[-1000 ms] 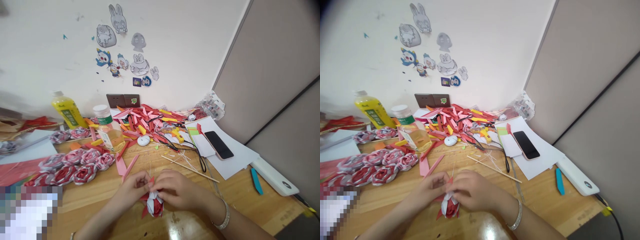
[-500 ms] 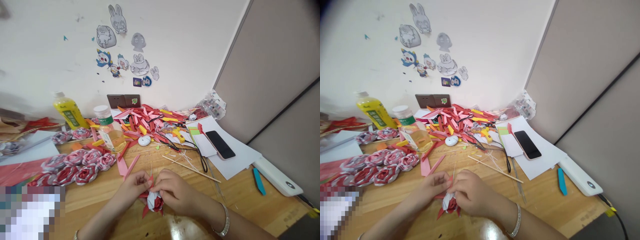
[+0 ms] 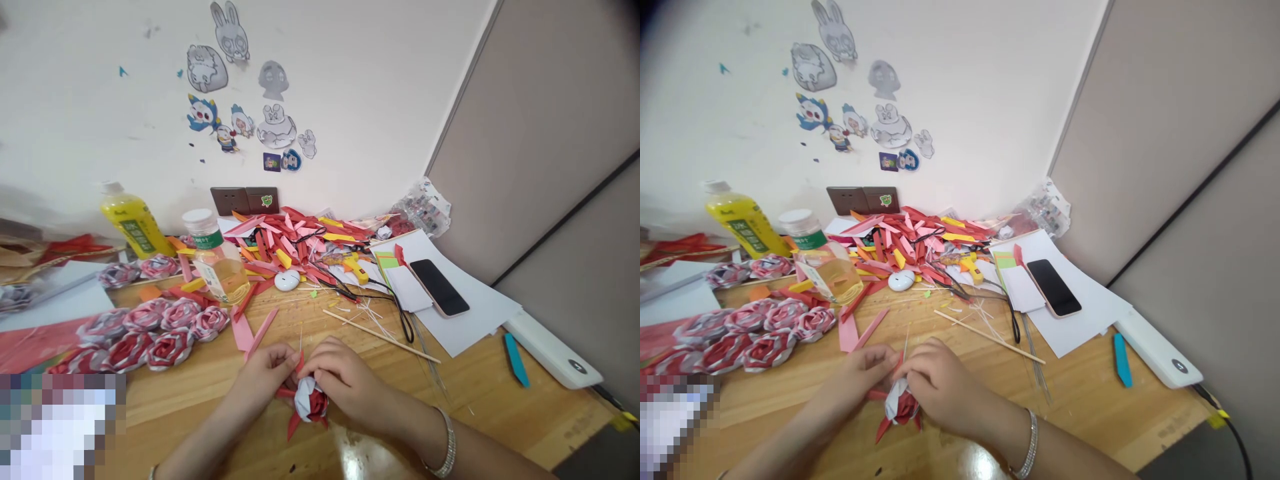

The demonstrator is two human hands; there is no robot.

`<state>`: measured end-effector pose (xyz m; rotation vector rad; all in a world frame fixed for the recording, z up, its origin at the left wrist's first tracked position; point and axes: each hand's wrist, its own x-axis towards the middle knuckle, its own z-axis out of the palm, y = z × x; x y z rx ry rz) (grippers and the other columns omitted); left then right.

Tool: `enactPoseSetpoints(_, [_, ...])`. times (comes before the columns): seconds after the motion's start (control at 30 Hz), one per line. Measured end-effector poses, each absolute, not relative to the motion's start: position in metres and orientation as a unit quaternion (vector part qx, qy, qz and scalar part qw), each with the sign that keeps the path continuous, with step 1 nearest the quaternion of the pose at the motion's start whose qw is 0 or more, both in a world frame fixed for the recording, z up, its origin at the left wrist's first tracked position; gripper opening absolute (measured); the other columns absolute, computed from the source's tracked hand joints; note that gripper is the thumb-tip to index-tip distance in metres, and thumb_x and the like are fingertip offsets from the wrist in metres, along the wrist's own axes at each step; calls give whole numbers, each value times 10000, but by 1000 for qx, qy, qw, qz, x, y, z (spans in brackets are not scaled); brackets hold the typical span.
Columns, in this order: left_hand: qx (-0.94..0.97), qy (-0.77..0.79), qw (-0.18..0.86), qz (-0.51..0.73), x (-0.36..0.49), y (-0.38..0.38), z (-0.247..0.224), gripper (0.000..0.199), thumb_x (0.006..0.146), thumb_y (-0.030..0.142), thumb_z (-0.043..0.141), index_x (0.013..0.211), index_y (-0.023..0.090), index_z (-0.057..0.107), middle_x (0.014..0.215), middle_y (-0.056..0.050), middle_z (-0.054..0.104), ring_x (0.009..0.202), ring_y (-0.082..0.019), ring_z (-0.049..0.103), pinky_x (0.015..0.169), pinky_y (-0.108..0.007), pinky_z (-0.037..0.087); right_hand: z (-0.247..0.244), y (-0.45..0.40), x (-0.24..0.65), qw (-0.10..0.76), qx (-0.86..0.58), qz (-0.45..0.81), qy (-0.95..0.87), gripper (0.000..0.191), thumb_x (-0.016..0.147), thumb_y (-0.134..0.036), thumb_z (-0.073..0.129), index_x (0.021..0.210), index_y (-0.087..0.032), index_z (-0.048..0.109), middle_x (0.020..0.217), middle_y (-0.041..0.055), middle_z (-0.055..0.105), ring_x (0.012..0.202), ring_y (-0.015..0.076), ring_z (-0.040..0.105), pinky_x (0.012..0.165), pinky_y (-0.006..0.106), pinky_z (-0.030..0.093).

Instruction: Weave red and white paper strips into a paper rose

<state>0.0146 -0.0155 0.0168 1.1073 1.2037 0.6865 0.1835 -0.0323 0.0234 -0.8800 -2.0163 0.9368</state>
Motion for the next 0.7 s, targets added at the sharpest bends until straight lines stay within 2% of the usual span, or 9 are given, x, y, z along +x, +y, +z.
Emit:
enactPoseSetpoints(0.2, [479, 528, 633, 303, 15, -15, 18, 431, 559, 576, 676, 556, 163, 552, 455, 48, 560, 445, -114, 518, 466, -221, 397, 23, -33, 184, 387, -304, 298, -818, 284, 820, -125, 425, 848, -178, 702, 762, 47, 620, 772, 174, 517, 764, 323, 392])
enactPoseSetpoints(0.4, [486, 530, 623, 309, 15, -16, 16, 381, 570, 514, 708, 553, 165, 553, 474, 50, 558, 459, -108, 500, 459, -208, 373, 17, -26, 184, 390, -360, 396, -749, 285, 830, -134, 443, 827, -202, 720, 796, 37, 664, 849, 168, 551, 799, 301, 410])
enactPoseSetpoints(0.7, [484, 534, 618, 315, 17, -19, 23, 374, 574, 511, 706, 535, 169, 562, 445, 44, 557, 430, -117, 499, 455, -219, 374, 18, -29, 184, 396, -346, 397, -752, 298, 772, -88, 452, 806, -216, 719, 819, 27, 677, 854, 170, 556, 825, 311, 405])
